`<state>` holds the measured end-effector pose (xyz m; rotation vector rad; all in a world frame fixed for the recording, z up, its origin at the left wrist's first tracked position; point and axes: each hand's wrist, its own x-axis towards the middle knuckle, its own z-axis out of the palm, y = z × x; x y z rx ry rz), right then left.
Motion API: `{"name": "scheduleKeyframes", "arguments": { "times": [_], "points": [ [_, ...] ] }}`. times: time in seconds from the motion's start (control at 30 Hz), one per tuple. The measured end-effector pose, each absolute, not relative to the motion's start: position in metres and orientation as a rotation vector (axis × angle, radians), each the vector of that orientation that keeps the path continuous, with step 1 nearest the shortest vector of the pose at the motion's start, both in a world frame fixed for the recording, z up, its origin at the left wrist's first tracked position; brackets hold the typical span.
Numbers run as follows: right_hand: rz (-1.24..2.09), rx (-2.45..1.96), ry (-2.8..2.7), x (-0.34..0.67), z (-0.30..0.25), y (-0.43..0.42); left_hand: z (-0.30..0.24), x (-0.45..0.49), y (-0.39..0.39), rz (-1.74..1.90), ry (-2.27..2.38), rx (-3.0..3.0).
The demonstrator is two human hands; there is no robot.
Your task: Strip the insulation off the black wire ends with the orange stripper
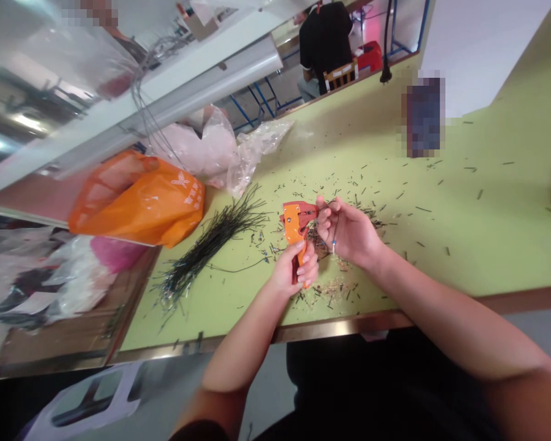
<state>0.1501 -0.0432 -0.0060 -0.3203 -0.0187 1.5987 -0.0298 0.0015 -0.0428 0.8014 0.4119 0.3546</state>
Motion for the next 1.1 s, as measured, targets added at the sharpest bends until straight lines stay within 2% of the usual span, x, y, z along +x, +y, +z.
{"name": "scheduleKeyframes", "arguments": {
  "times": [0.67,1.1],
  "points": [
    [1.594,-0.398,0.066,0.1507,-0.0003,-0.0414,-0.0455,-0.0319,0.0047,0.338,0.384,0.849],
    [1.625,-0.37,-0.038,0.1482,-0.0074,-0.0412,-0.0478,-0.0298,-0.0037,0.37,0.57,0.894]
  ]
}}
